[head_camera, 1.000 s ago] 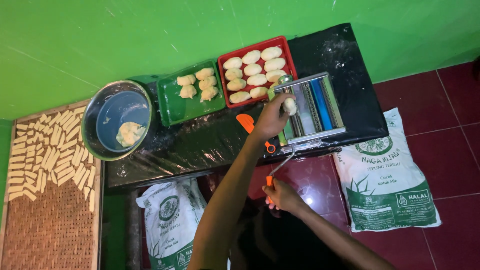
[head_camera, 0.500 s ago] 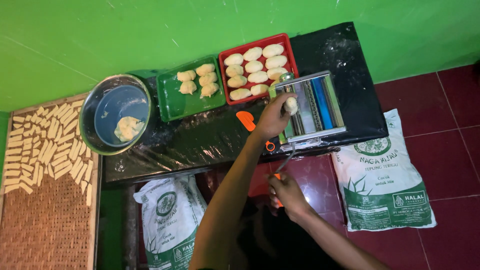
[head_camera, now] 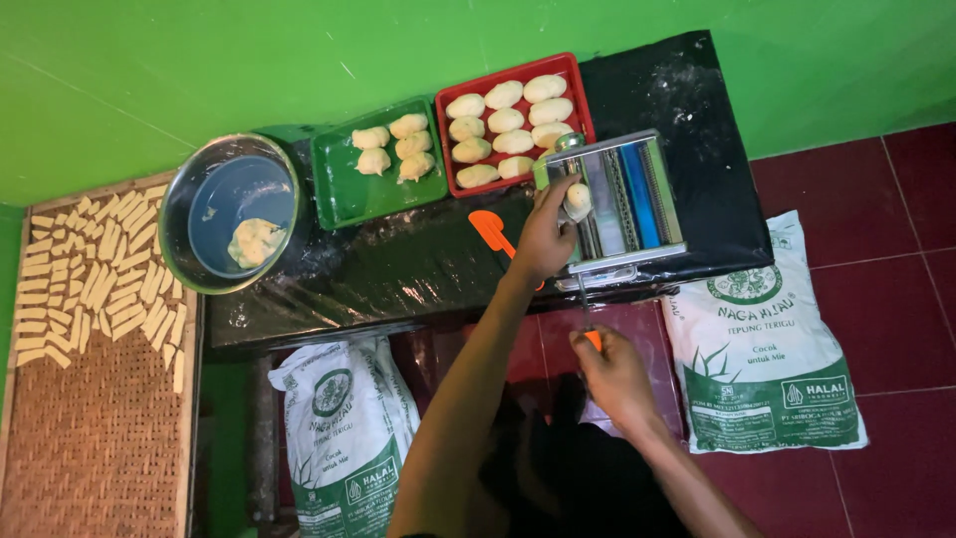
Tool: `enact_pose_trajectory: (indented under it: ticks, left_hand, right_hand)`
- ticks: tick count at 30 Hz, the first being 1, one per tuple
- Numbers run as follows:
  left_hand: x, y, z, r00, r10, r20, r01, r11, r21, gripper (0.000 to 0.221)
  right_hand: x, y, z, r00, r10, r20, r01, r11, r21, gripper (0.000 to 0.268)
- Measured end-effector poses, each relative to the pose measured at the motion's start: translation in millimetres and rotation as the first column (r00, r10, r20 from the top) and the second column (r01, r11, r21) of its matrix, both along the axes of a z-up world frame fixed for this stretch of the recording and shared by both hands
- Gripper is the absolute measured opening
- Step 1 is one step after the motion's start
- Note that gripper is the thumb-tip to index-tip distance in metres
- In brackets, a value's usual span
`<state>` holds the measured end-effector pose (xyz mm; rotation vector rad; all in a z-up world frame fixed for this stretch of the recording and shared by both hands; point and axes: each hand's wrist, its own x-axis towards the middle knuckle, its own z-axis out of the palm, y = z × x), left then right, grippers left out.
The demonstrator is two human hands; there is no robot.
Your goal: Flatten dough balls, roll them into thin sheets, and cut them into strips to be placed on a drying tray.
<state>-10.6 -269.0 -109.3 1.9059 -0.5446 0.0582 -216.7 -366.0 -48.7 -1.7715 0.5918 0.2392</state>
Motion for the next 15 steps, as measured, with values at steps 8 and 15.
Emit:
enact_pose_trajectory:
  ticks: [8,15]
  left_hand:
    - [-17.7,-14.5,-24.8,0.973,0.212,-0.093,-0.224,0.964,-0.146,0.086]
    - [-13.5,-25.7,-19.1,0.842,0.226,-0.491,-0.437,0.819,-0.372,0.076]
  right_hand:
    - [4.9,-28.1,18.8,0.995,0.093,-0.022,-0.095,0.942,-0.321,0.03]
    - [3.6,-54.8,-18.1,0.996,0.047,-0.078,-0.08,0.87,-0.486,0.026]
